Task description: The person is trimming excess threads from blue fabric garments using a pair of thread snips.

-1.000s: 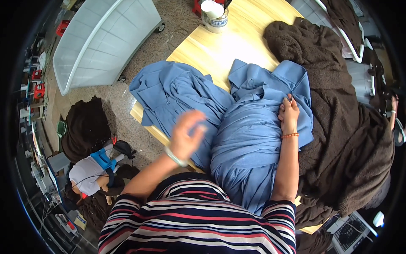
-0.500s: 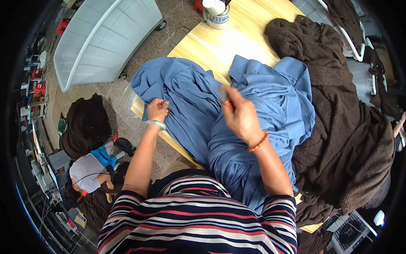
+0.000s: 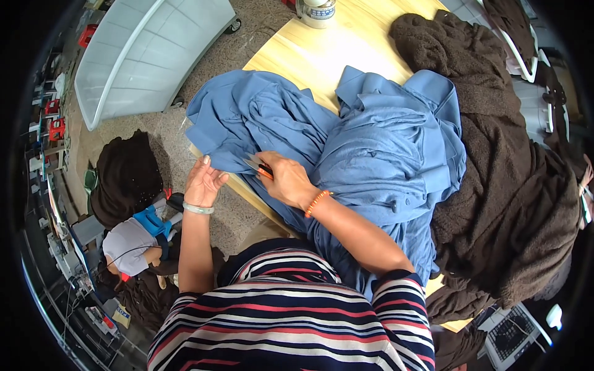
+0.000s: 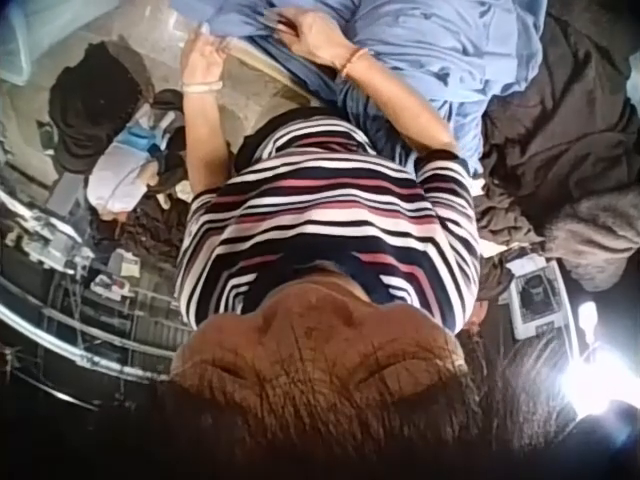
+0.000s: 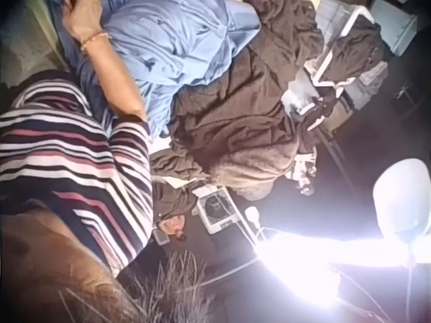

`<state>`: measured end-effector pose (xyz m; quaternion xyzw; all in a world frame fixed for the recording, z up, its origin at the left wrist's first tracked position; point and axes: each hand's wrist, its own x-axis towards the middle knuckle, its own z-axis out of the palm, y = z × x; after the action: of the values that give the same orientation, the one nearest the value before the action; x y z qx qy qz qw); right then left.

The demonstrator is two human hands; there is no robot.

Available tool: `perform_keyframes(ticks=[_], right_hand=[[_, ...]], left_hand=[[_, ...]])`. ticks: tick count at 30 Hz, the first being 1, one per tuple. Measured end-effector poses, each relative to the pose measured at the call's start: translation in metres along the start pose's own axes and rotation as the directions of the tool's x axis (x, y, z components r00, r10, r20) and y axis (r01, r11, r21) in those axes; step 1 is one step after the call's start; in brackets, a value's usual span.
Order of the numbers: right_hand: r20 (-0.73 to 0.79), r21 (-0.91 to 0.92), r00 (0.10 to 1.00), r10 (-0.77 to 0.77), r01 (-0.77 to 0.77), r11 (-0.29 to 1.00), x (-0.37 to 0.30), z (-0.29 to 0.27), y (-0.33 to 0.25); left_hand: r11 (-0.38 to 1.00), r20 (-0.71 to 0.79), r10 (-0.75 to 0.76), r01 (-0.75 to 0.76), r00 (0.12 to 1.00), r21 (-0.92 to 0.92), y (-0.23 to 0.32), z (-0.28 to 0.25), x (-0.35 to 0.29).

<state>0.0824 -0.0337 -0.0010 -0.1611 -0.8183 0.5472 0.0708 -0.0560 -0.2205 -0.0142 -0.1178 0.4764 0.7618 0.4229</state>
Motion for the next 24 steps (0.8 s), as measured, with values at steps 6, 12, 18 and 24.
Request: perform_keyframes(ticks=[6, 12, 18, 24], right_hand=[[0.162, -0.26, 0.967, 0.194, -0.148, 0.954, -0.003, 0.001, 0.015], [-0.001, -0.36, 0.999, 0.034, -0.032, 0.932, -0.015, 0.0, 0.009], [0.008, -0.39, 0.988, -0.151, 0.142, 0.91, -0.02, -0.002, 0.015], [0.095, -0.365, 0.962, -0.258, 0.274, 0.889, -0.024, -0.006, 0.003]], left_hand=[[0.999, -0.097, -0.045, 0.041, 0.994, -0.034, -0.028, -0.039, 0.005], [0.952, -0.195, -0.249, 0.203, 0.949, -0.227, -0.063, -0.049, 0.004], [0.88, -0.005, -0.472, 0.471, 0.882, -0.064, -0.058, 0.011, -0.019], [0.931, 0.09, -0.308, 0.32, 0.947, -0.175, -0.086, 0.012, -0.012]])
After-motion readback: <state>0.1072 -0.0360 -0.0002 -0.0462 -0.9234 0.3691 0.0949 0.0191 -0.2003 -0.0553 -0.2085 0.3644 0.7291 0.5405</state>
